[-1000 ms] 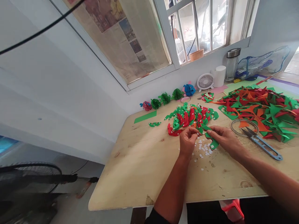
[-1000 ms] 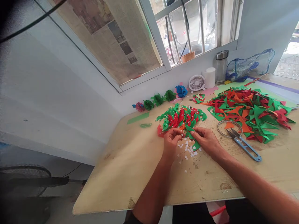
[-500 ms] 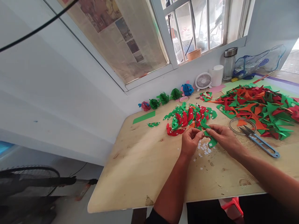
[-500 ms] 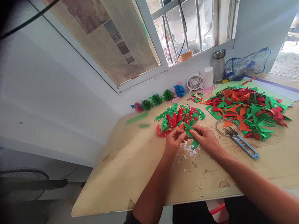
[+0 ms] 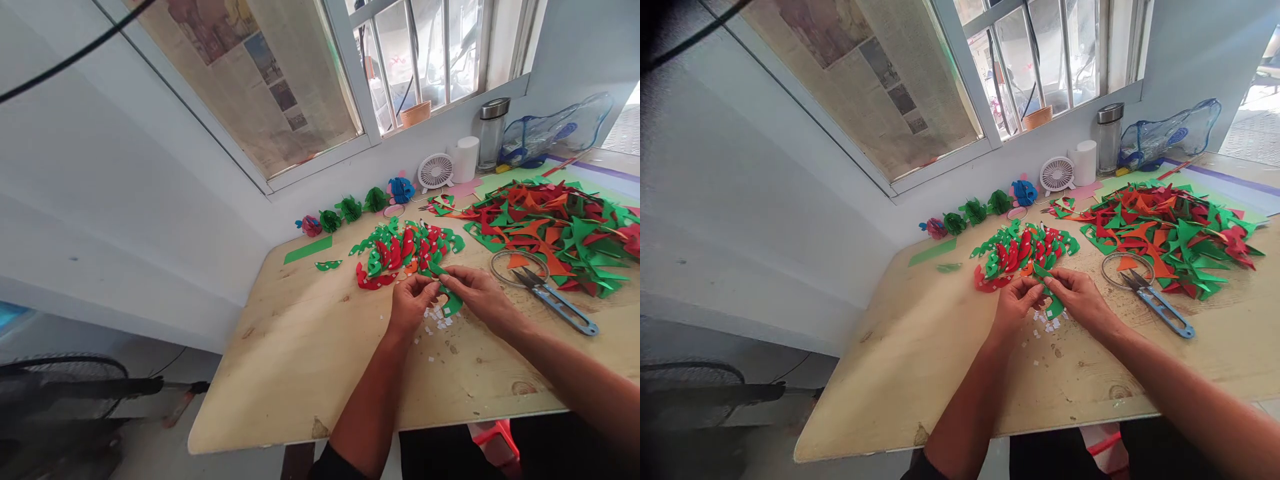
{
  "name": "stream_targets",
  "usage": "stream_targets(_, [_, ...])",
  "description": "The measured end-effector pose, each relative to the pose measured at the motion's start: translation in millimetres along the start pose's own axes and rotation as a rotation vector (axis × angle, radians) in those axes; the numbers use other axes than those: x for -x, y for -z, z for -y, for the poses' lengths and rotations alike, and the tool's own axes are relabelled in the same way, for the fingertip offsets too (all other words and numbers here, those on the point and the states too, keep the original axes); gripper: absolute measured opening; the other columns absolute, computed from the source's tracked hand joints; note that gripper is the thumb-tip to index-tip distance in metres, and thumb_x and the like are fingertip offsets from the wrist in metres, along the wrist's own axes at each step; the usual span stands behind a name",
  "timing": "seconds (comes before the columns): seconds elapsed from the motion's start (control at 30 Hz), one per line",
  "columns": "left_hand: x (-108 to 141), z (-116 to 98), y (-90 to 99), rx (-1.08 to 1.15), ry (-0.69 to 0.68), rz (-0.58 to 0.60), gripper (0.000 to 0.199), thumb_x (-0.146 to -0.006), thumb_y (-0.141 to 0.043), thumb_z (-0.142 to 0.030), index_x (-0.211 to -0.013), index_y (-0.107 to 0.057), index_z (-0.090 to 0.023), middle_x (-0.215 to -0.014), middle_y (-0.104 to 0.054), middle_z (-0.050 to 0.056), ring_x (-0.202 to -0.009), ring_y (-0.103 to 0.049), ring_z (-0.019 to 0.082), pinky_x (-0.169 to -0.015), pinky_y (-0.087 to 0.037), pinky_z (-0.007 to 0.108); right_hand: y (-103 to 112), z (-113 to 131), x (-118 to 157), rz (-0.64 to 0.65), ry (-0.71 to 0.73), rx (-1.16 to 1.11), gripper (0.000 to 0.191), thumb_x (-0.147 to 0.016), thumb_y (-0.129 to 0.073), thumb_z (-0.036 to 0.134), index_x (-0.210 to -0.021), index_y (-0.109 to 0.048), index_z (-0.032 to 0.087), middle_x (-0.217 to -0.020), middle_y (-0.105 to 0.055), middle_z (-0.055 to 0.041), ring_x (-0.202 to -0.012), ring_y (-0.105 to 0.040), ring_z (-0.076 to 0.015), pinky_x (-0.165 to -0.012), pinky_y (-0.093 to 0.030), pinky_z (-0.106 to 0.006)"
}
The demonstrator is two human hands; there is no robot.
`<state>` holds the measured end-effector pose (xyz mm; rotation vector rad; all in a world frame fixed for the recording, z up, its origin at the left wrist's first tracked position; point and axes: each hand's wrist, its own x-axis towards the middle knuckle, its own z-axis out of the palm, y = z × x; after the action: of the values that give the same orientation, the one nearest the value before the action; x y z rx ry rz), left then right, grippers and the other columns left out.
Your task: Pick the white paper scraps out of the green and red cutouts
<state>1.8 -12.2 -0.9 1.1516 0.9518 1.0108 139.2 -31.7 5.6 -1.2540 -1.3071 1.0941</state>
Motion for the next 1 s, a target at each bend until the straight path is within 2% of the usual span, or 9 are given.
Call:
stream_targets(0.27, [-0.6,-1.8,0.1,0.030,0.009,-0.071,0.026,-0.060,-0.073,-0.038,-0.061,-0.063,-0.014,-0.052,-0.060,0.000,-0.047,-0.052,0.009,-0.050,-0.043,0.022,0.9,-1.0,-0.7,-0.025,0.030,0.064,0.041,-0.073,-0.058,0.060,-0.078,-0.071,0.022,-0.070,-0.069,-0.0027,-0.069,-0.061,-0.0200,-0.060,-0.050,-0.027])
stream_targets(0.47, [-2.8,-2.0,2.1,0.163,0.038,-0.167,0.025,-0.058,-0.074,-0.035,-0.066,-0.063,-0.014,-0.052,-0.061,0.000,-0.049,-0.055,0.010,-0.052,-0.043,0.023,0.0,3.7,1.1,0.001,0.030,0.101,0.038,-0.075,-0.057,0.056,-0.076,-0.071,0.021,-0.074,-0.070,-0.0039,-0.072,-0.062,-0.0212,-0.065,-0.050,-0.029])
stream_targets(0.67, [-3.7,-0.8,3.5,0.229,0.020,-0.177,0.027,-0.059,-0.074,-0.036,-0.067,-0.061,-0.014,-0.053,-0.060,-0.002,-0.047,-0.052,0.008,-0.053,-0.043,0.023,-1.4,4.6,3.0,0.092,0.022,0.075,0.035,-0.075,-0.059,0.053,-0.073,-0.068,0.020,-0.066,-0.067,-0.0039,-0.066,-0.061,-0.0198,-0.057,-0.048,-0.028])
stream_targets(0.8, [-2.0,-1.2,1.9,0.183,0.014,-0.175,0.024,-0.064,-0.071,-0.034,-0.071,-0.060,-0.014,-0.054,-0.059,-0.001,-0.049,-0.053,0.009,-0.053,-0.043,0.023,-1.8,1.2,1.6,0.094,-0.001,0.040,0.036,-0.073,-0.060,0.055,-0.069,-0.066,0.019,-0.064,-0.065,-0.0038,-0.062,-0.059,-0.0175,-0.054,-0.046,-0.026])
stream_targets(0.9, [0.6,-1.9,2.0,0.048,-0.085,-0.234,0.021,-0.070,-0.065,-0.032,-0.080,-0.060,-0.014,-0.065,-0.062,0.001,-0.055,-0.056,0.011,-0.055,-0.045,0.023,-1.6,0.8,1.1,0.076,-0.013,0.031,0.038,-0.072,-0.061,0.057,-0.066,-0.064,0.020,-0.062,-0.064,-0.0038,-0.059,-0.057,-0.0170,-0.051,-0.045,-0.026])
stream_targets(1.0, [4.5,-2.7,3.4,-0.229,-0.318,-0.320,0.015,-0.076,-0.061,-0.027,-0.084,-0.061,-0.015,-0.079,-0.065,0.004,-0.068,-0.060,0.013,-0.063,-0.047,0.025,-1.1,0.0,0.7,0.056,-0.010,0.038,0.038,-0.071,-0.061,0.057,-0.065,-0.063,0.019,-0.062,-0.063,-0.0034,-0.057,-0.056,-0.0161,-0.048,-0.043,-0.025])
